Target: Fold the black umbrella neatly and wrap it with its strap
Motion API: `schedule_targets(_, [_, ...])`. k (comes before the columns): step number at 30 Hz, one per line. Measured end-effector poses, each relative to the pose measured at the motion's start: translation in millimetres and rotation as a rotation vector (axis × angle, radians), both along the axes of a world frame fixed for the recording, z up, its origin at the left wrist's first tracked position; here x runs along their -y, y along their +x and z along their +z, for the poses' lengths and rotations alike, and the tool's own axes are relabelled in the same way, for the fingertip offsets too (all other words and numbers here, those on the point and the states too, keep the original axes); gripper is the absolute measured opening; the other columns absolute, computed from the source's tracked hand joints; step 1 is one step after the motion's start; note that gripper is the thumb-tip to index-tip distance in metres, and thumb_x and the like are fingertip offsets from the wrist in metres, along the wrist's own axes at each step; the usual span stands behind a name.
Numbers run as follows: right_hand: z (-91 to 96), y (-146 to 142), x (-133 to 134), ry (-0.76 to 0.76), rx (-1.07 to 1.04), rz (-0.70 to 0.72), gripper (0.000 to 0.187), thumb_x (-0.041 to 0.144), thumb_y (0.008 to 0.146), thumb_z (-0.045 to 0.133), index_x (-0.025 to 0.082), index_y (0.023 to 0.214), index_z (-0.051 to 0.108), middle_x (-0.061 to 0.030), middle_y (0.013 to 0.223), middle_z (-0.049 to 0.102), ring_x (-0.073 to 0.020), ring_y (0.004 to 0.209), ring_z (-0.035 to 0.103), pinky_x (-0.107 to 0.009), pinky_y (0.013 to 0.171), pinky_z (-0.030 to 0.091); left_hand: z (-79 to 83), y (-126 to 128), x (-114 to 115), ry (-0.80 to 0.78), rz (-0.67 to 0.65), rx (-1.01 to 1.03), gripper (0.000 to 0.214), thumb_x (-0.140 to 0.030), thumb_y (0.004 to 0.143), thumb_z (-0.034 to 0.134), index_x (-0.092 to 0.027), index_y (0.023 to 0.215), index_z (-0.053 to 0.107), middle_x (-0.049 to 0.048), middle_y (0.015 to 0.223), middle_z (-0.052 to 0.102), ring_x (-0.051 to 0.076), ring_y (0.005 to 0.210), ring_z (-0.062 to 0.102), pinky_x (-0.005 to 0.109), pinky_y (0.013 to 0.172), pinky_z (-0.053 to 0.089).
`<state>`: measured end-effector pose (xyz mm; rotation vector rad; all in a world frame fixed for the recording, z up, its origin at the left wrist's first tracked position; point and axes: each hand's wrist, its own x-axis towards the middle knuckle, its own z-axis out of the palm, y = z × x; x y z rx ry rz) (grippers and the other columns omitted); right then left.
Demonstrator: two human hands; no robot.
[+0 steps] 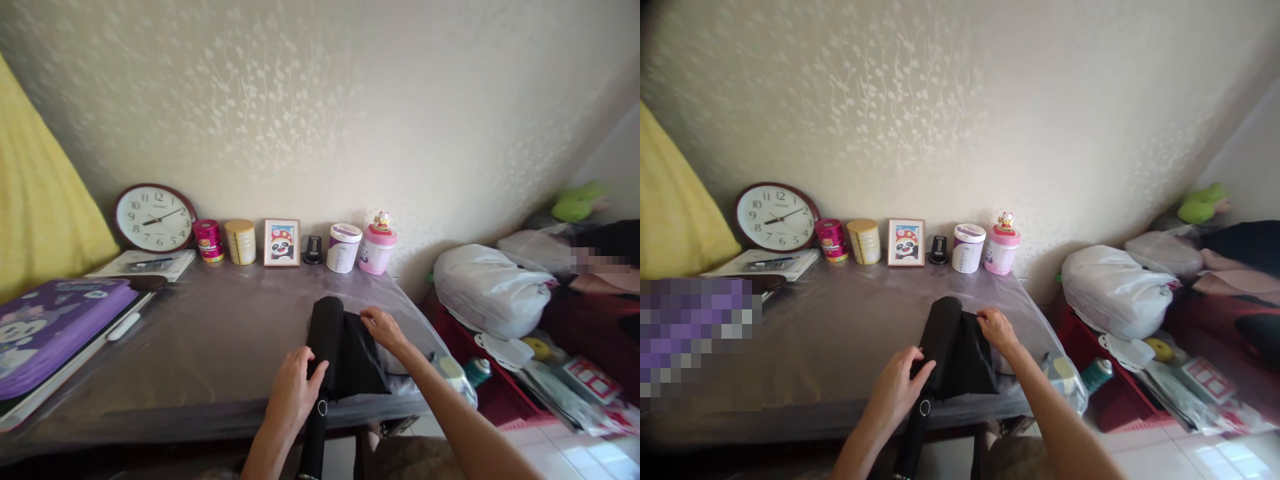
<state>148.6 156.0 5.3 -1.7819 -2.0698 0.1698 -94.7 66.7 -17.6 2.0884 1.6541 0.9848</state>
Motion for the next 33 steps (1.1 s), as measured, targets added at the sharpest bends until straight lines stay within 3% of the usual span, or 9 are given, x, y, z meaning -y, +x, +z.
schedule_targets(4, [-0.6,-11.2,11.4,-0.070,-0.031,0.358,0.025,0.014,0.079,0.050,0.022,0.095,0.067,-0.0039,0.096,0.065,-0.0169,0.090,0.061,-0.029,0.085,0.046,-2.7,-0.4,-0.9,0.019,-0.001,0.021,0.014,-0.034,0.085,0.049,-0.021,0.082,0.053,0.0043,0.087,0.064,0.020,0.085,0.061,0.032,0.075,0.047])
schedule_targets(8, [-0.7,-13.0,23.8,-0.256,-0.080,0.425,0.022,0.013,0.076,0.054,0.023,0.089,0.069,-0.0014,0.086,0.064,-0.0122,0.072,0.061,-0.023,0.069,0.050,-5.2,-1.8,-2.2,0.018,-0.006,0.057,0.016,-0.034,0.084,0.049,-0.020,0.088,0.057,0.0049,0.089,0.065,0.020,0.085,0.061,0.033,0.076,0.047])
schedule_targets(12, [8.0,-14.0,38.3,-0.430,-0.100,0.523,0.020,0.013,0.071,0.058,0.022,0.083,0.071,0.0002,0.079,0.065,-0.0107,0.067,0.059,-0.019,0.061,0.048,-3.6,-3.1,-2.9,0.029,-0.086,0.061,0.029,-0.032,0.086,0.046,-0.022,0.112,0.056,0.0057,0.099,0.064,0.020,0.093,0.059,0.035,0.083,0.046])
schedule_targets(16, [22.2,-12.5,49.0,-0.735,-0.162,0.570,0.015,0.017,0.070,0.059,0.021,0.077,0.072,0.0016,0.071,0.068,-0.0112,0.066,0.061,-0.018,0.059,0.047,-1.1,-3.4,-3.0,0.016,-0.123,0.040,0.032,-0.031,0.088,0.043,-0.025,0.115,0.058,0.0055,0.098,0.064,0.019,0.091,0.059,0.034,0.084,0.046])
schedule_targets(19, [29.3,-3.6,46.2,-0.817,-0.245,0.372,0.016,0.022,0.074,0.055,0.018,0.075,0.070,0.0002,0.064,0.067,-0.0129,0.063,0.063,-0.019,0.054,0.046,-1.6,-2.8,-3.0,0.029,-0.116,0.040,0.032,-0.032,0.087,0.044,-0.025,0.114,0.060,0.0058,0.098,0.064,0.019,0.091,0.059,0.034,0.084,0.046])
schedule_targets(22, [29.6,9.6,35.7,-0.516,-0.173,0.040,0.020,0.021,0.078,0.050,0.015,0.069,0.067,-0.0020,0.058,0.064,-0.0119,0.054,0.059,-0.019,0.050,0.043,-2.5,-1.9,-2.6,0.045,-0.110,0.030,0.031,-0.032,0.087,0.044,-0.025,0.113,0.060,0.0054,0.097,0.064,0.019,0.091,0.059,0.034,0.083,0.047])
schedule_targets(24, [26.2,16.1,29.2,-0.391,-0.130,-0.107,0.020,0.017,0.078,0.048,0.014,0.068,0.065,-0.0033,0.059,0.064,-0.0112,0.053,0.058,-0.019,0.048,0.042,-2.1,-1.5,-2.1,0.042,-0.105,0.014,0.031,-0.031,0.087,0.044,-0.025,0.113,0.060,0.0053,0.097,0.064,0.019,0.091,0.059,0.034,0.083,0.047])
schedule_targets(29, [15.5,14.0,24.2,-0.560,-0.377,-0.250,0.015,0.019,0.080,0.048,0.014,0.074,0.061,-0.0053,0.068,0.066,-0.0135,0.059,0.063,-0.019,0.046,0.046,-1.2,-1.4,-1.7,0.015,-0.115,-0.012,0.031,-0.031,0.088,0.044,-0.023,0.114,0.059,0.0056,0.098,0.063,0.020,0.092,0.057,0.035,0.084,0.046])
schedule_targets(33, [11.3,7.3,24.1,-0.593,-0.483,-0.293,0.015,0.025,0.081,0.051,0.015,0.072,0.058,-0.0030,0.065,0.063,-0.0118,0.055,0.060,-0.018,0.044,0.046,-4.3,-1.9,-3.1,0.022,-0.114,-0.003,0.031,-0.031,0.088,0.044,-0.024,0.115,0.059,0.0052,0.099,0.063,0.019,0.092,0.057,0.034,0.084,0.046])
